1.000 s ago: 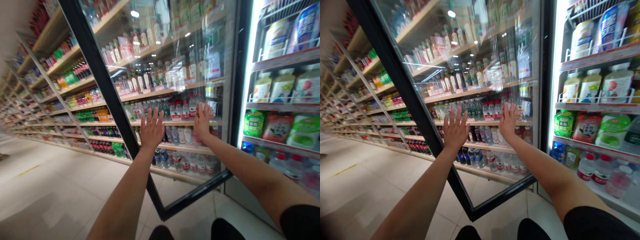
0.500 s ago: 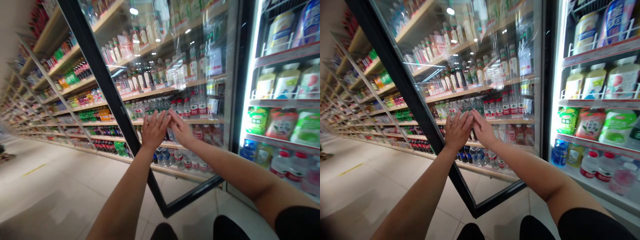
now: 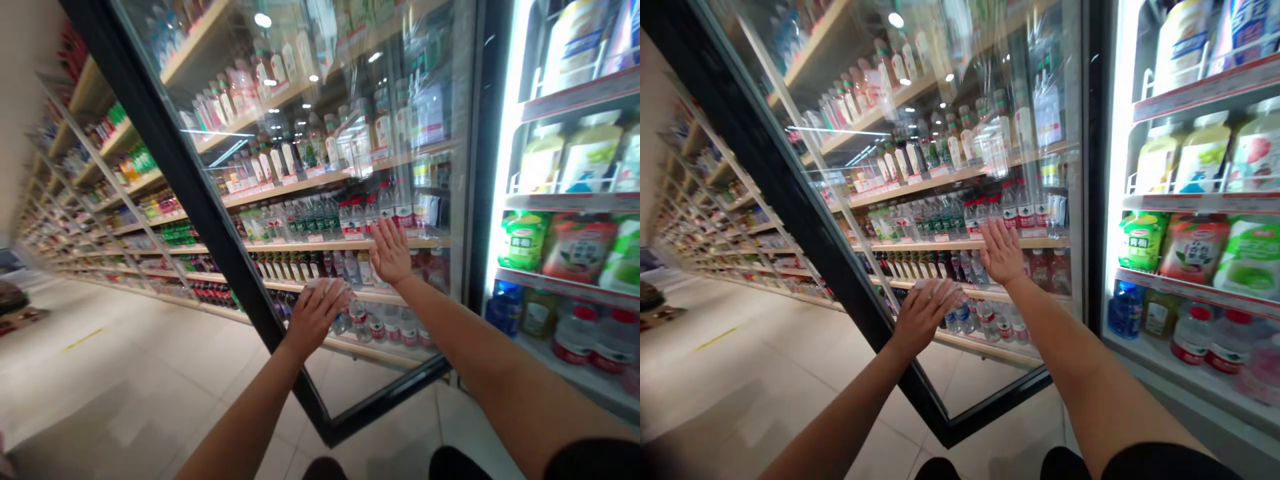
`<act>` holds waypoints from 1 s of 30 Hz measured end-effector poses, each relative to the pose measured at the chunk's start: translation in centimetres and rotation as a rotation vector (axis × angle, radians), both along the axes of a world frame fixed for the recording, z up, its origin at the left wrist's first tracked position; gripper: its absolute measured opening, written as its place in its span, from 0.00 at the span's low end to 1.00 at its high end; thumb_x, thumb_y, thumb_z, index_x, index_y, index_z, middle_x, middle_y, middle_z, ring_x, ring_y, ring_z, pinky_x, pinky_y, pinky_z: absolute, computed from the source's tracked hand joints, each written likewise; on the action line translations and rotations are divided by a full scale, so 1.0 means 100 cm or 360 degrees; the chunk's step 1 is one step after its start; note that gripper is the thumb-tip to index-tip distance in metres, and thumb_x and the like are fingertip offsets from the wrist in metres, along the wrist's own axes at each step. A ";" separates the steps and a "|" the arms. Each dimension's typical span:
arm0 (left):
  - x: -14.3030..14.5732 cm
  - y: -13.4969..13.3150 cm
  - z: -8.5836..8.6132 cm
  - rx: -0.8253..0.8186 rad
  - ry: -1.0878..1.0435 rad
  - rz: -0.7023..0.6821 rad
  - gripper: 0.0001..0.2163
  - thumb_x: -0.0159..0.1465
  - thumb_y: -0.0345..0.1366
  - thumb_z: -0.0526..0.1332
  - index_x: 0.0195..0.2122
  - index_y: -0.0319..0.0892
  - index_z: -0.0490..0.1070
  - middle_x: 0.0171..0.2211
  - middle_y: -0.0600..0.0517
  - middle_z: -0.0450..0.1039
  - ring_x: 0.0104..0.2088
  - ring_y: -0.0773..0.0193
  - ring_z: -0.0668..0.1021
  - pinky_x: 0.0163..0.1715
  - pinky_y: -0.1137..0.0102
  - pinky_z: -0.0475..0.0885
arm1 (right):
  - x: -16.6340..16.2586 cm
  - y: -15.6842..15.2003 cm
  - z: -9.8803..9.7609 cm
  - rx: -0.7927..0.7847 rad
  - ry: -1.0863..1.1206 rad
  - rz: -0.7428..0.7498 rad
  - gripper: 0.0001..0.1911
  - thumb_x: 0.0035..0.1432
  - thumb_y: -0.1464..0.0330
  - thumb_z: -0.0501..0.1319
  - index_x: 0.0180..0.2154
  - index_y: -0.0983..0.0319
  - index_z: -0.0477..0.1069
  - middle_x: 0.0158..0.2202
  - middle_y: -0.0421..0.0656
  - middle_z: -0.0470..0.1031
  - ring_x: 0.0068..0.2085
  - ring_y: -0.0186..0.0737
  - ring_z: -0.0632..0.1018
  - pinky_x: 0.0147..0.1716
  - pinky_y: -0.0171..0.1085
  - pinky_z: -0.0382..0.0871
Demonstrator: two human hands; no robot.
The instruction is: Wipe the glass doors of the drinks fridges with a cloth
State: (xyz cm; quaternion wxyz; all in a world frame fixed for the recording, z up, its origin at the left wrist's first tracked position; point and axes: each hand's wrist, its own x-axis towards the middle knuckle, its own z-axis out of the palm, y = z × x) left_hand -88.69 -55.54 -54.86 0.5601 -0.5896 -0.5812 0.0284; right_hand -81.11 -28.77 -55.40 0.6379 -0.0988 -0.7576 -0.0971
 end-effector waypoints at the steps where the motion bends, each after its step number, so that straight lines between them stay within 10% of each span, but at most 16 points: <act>1: -0.001 -0.003 0.003 -0.0016 -0.0003 0.0002 0.19 0.72 0.31 0.54 0.62 0.49 0.69 0.66 0.53 0.64 0.66 0.55 0.66 0.66 0.60 0.56 | 0.000 0.000 0.000 -0.0003 0.0006 -0.0001 0.30 0.71 0.61 0.44 0.70 0.62 0.55 0.70 0.49 0.59 0.73 0.46 0.54 0.71 0.51 0.42; 8: -0.006 0.005 0.087 0.0908 -0.0396 0.0160 0.21 0.70 0.30 0.54 0.64 0.42 0.67 0.71 0.41 0.53 0.71 0.46 0.52 0.68 0.49 0.55 | -0.002 -0.002 0.001 0.0016 0.0033 -0.0027 0.29 0.71 0.62 0.46 0.69 0.61 0.57 0.70 0.48 0.60 0.73 0.43 0.53 0.71 0.49 0.42; 10: 0.000 0.009 0.062 0.0929 -0.0425 0.0224 0.23 0.69 0.31 0.55 0.66 0.40 0.64 0.70 0.39 0.55 0.72 0.43 0.51 0.68 0.45 0.54 | -0.002 -0.002 0.001 0.0035 0.0046 -0.0035 0.28 0.71 0.62 0.46 0.68 0.62 0.58 0.70 0.48 0.60 0.73 0.43 0.52 0.71 0.49 0.41; 16: 0.017 0.004 -0.088 0.0317 -0.0533 0.0356 0.29 0.66 0.41 0.64 0.68 0.52 0.61 0.70 0.48 0.56 0.72 0.39 0.37 0.67 0.34 0.45 | -0.002 -0.001 0.000 0.0030 0.0055 -0.0058 0.28 0.71 0.62 0.44 0.68 0.62 0.60 0.69 0.47 0.61 0.73 0.42 0.52 0.71 0.48 0.41; 18: 0.011 0.004 -0.087 0.0279 -0.0503 0.0328 0.30 0.66 0.41 0.63 0.69 0.52 0.58 0.68 0.50 0.59 0.73 0.44 0.36 0.69 0.37 0.40 | -0.002 -0.001 0.001 0.0005 0.0017 -0.0072 0.29 0.70 0.62 0.44 0.68 0.61 0.60 0.70 0.47 0.61 0.73 0.42 0.52 0.71 0.48 0.41; 24: 0.001 0.018 0.015 0.0594 -0.0561 0.0196 0.32 0.68 0.35 0.60 0.72 0.52 0.51 0.71 0.48 0.51 0.73 0.42 0.39 0.68 0.35 0.43 | -0.002 -0.002 0.001 -0.0109 -0.0101 -0.0053 0.30 0.69 0.61 0.45 0.69 0.60 0.58 0.71 0.46 0.58 0.73 0.44 0.52 0.71 0.50 0.41; 26: 0.009 0.022 0.007 0.0641 -0.0651 0.0197 0.32 0.68 0.35 0.59 0.72 0.51 0.51 0.72 0.47 0.50 0.73 0.40 0.39 0.67 0.34 0.45 | -0.002 -0.002 0.001 -0.0109 -0.0100 -0.0056 0.30 0.69 0.61 0.45 0.69 0.60 0.58 0.71 0.46 0.58 0.73 0.44 0.52 0.71 0.50 0.41; 30: 0.023 0.019 -0.068 0.0300 -0.0702 0.0246 0.29 0.69 0.37 0.60 0.70 0.50 0.55 0.69 0.50 0.56 0.73 0.46 0.38 0.70 0.40 0.41 | -0.001 -0.002 0.002 -0.0062 -0.0061 -0.0107 0.29 0.70 0.61 0.43 0.68 0.61 0.60 0.70 0.46 0.59 0.73 0.43 0.52 0.71 0.49 0.42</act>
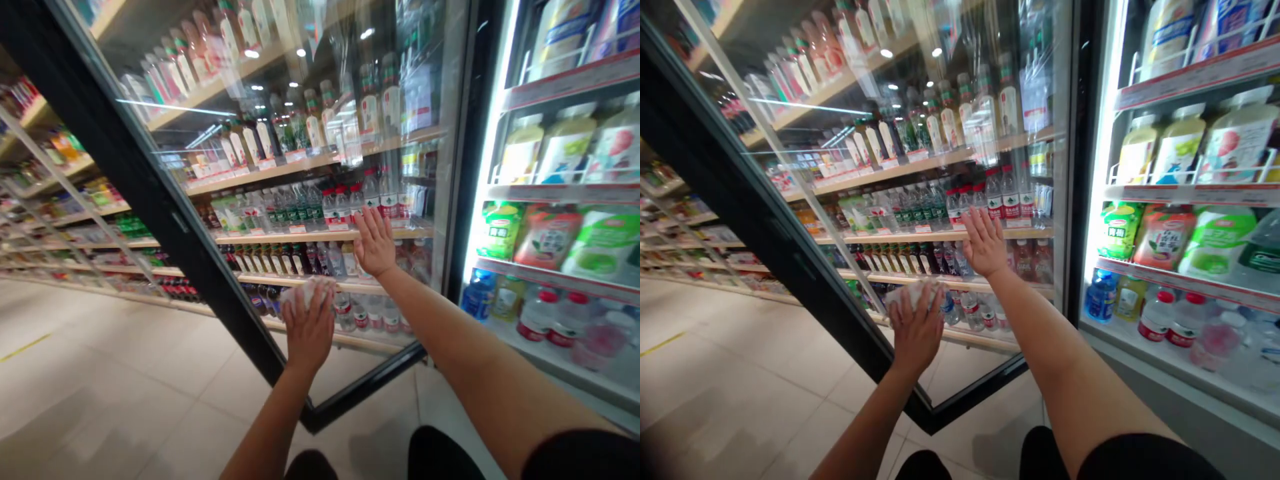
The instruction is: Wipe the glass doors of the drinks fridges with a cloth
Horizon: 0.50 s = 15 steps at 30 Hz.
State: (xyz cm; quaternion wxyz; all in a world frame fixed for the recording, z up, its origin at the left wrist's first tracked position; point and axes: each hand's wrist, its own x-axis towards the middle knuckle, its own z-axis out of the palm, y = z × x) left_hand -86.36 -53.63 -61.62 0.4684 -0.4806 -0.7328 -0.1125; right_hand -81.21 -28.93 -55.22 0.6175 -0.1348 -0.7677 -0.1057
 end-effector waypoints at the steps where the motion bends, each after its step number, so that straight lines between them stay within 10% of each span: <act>1: 0.000 -0.001 -0.014 -0.0087 0.0032 -0.0029 0.29 0.69 0.38 0.60 0.70 0.51 0.56 0.69 0.52 0.58 0.73 0.49 0.39 0.71 0.43 0.39 | 0.000 0.000 0.000 0.0008 0.0004 -0.0006 0.29 0.70 0.62 0.43 0.68 0.61 0.60 0.70 0.46 0.60 0.73 0.43 0.52 0.71 0.49 0.42; 4: -0.007 -0.003 -0.006 -0.0113 0.0132 -0.0050 0.28 0.69 0.39 0.60 0.70 0.53 0.56 0.68 0.54 0.60 0.73 0.52 0.41 0.72 0.46 0.37 | 0.001 0.001 0.000 -0.0004 -0.0013 0.0003 0.30 0.70 0.62 0.42 0.68 0.61 0.59 0.70 0.46 0.59 0.73 0.43 0.51 0.71 0.49 0.42; 10: -0.019 0.011 0.121 0.0452 0.0028 0.0027 0.29 0.70 0.40 0.59 0.71 0.52 0.53 0.73 0.48 0.46 0.73 0.40 0.38 0.68 0.35 0.40 | 0.001 0.000 0.000 -0.0109 -0.0077 0.0057 0.31 0.69 0.60 0.42 0.70 0.60 0.54 0.72 0.45 0.56 0.74 0.45 0.49 0.71 0.52 0.42; 12: -0.014 0.019 0.125 0.0472 0.0031 0.0021 0.28 0.69 0.39 0.59 0.70 0.53 0.55 0.73 0.49 0.46 0.73 0.39 0.37 0.67 0.34 0.39 | 0.001 0.000 0.000 -0.0110 -0.0074 0.0065 0.31 0.69 0.60 0.42 0.70 0.59 0.54 0.71 0.45 0.56 0.74 0.45 0.50 0.71 0.52 0.42; 15: -0.004 0.029 0.080 0.0070 0.0143 -0.0190 0.27 0.69 0.38 0.59 0.69 0.54 0.58 0.71 0.51 0.53 0.73 0.46 0.41 0.70 0.40 0.38 | 0.001 0.000 0.000 -0.0082 -0.0034 0.0074 0.31 0.70 0.60 0.42 0.69 0.60 0.56 0.71 0.46 0.58 0.73 0.45 0.51 0.71 0.51 0.43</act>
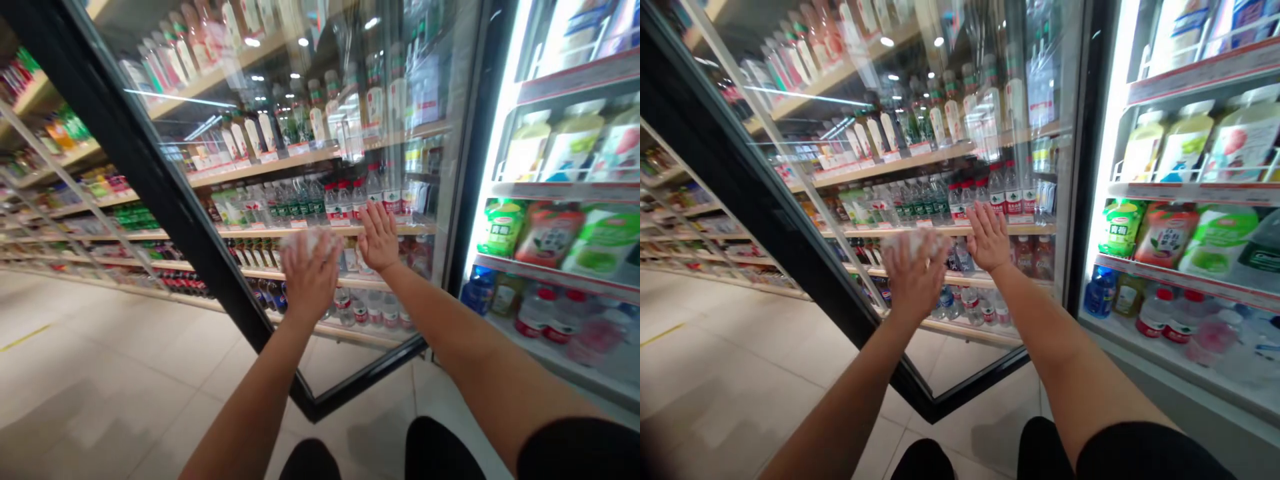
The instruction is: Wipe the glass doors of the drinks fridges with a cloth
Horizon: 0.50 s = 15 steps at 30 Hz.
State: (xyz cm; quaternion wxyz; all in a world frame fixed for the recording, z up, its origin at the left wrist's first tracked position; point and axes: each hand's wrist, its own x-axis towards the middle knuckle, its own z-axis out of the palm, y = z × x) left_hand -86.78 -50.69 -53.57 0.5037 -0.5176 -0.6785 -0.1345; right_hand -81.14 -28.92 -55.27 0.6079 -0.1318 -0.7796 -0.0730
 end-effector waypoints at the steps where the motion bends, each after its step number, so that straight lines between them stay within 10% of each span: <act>1: 0.002 0.002 -0.018 -0.0215 0.0085 -0.0106 0.27 0.69 0.38 0.59 0.69 0.54 0.59 0.70 0.52 0.56 0.73 0.50 0.45 0.71 0.44 0.38 | 0.000 0.000 0.000 0.0012 0.0013 0.0002 0.31 0.70 0.60 0.42 0.69 0.60 0.56 0.71 0.46 0.58 0.73 0.45 0.51 0.71 0.51 0.43; 5: -0.004 0.001 -0.040 -0.0439 0.0249 -0.0205 0.26 0.69 0.37 0.60 0.68 0.56 0.60 0.68 0.56 0.60 0.71 0.59 0.55 0.73 0.55 0.38 | 0.000 0.001 0.000 0.0028 0.0013 0.0008 0.31 0.70 0.61 0.42 0.69 0.61 0.56 0.70 0.48 0.59 0.73 0.46 0.52 0.71 0.51 0.43; 11: -0.014 -0.027 0.051 0.0313 0.0016 0.0125 0.28 0.69 0.37 0.60 0.69 0.56 0.57 0.71 0.51 0.52 0.73 0.45 0.43 0.69 0.40 0.42 | 0.001 0.000 -0.002 0.0057 0.0047 -0.0018 0.30 0.70 0.61 0.43 0.69 0.61 0.57 0.70 0.47 0.59 0.73 0.44 0.52 0.71 0.50 0.43; 15: 0.001 -0.039 0.006 0.0447 -0.0133 0.0280 0.31 0.68 0.37 0.60 0.71 0.51 0.52 0.72 0.44 0.49 0.72 0.36 0.41 0.64 0.30 0.46 | 0.002 -0.001 -0.002 0.0029 0.0015 -0.0025 0.30 0.70 0.61 0.43 0.69 0.60 0.58 0.71 0.45 0.58 0.73 0.43 0.52 0.71 0.50 0.42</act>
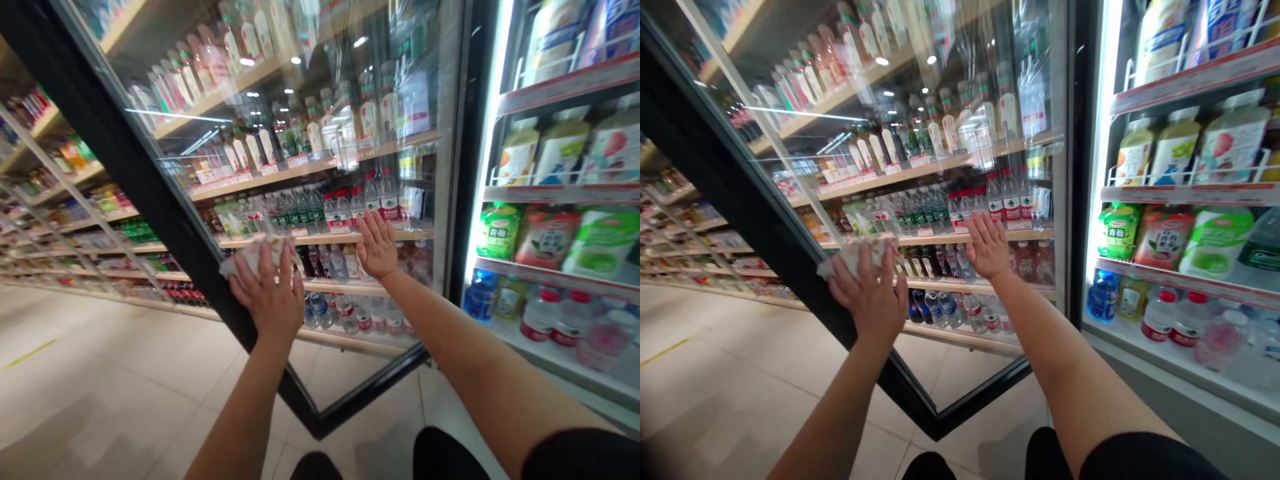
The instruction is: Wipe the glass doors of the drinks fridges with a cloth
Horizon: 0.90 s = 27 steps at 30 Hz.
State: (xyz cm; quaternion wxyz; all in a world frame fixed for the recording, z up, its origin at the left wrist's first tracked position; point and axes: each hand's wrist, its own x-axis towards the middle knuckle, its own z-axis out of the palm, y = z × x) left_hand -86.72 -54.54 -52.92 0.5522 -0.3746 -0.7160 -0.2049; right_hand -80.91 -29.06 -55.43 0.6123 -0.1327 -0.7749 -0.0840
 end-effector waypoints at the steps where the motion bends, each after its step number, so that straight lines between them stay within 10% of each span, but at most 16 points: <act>1: 0.004 -0.002 -0.025 -0.0043 -0.0024 -0.0017 0.32 0.68 0.37 0.60 0.72 0.49 0.51 0.72 0.41 0.49 0.72 0.34 0.40 0.62 0.27 0.46 | 0.000 0.000 0.000 -0.0015 -0.0013 0.0010 0.30 0.70 0.61 0.43 0.69 0.60 0.58 0.71 0.45 0.58 0.73 0.44 0.51 0.71 0.50 0.42; 5: 0.007 -0.009 -0.097 -0.0280 -0.0036 -0.0074 0.33 0.68 0.36 0.61 0.72 0.54 0.49 0.69 0.43 0.58 0.72 0.38 0.43 0.64 0.29 0.47 | 0.001 0.000 0.001 -0.0021 -0.0012 0.0049 0.30 0.69 0.61 0.44 0.68 0.60 0.58 0.71 0.46 0.59 0.73 0.45 0.52 0.71 0.51 0.43; 13: 0.000 0.021 0.004 0.0036 0.0053 -0.0054 0.30 0.68 0.36 0.60 0.71 0.51 0.55 0.72 0.44 0.50 0.72 0.35 0.42 0.63 0.29 0.45 | 0.001 -0.001 0.000 0.0005 0.0015 0.0031 0.30 0.69 0.61 0.44 0.68 0.61 0.59 0.70 0.46 0.59 0.73 0.45 0.53 0.71 0.50 0.43; 21: 0.012 0.053 -0.065 -0.0916 0.0423 -0.0445 0.22 0.70 0.38 0.59 0.65 0.53 0.65 0.68 0.56 0.61 0.70 0.59 0.58 0.73 0.54 0.38 | 0.004 -0.001 0.002 -0.0020 -0.0011 0.0040 0.29 0.69 0.62 0.44 0.67 0.61 0.60 0.70 0.47 0.59 0.73 0.45 0.54 0.71 0.50 0.43; 27: -0.007 0.030 0.052 -0.0358 0.0289 -0.0175 0.27 0.69 0.37 0.59 0.69 0.58 0.57 0.71 0.55 0.54 0.73 0.47 0.49 0.70 0.43 0.43 | 0.003 -0.001 0.002 0.0050 0.0040 0.0011 0.29 0.70 0.61 0.43 0.68 0.61 0.59 0.70 0.46 0.60 0.73 0.43 0.53 0.71 0.49 0.41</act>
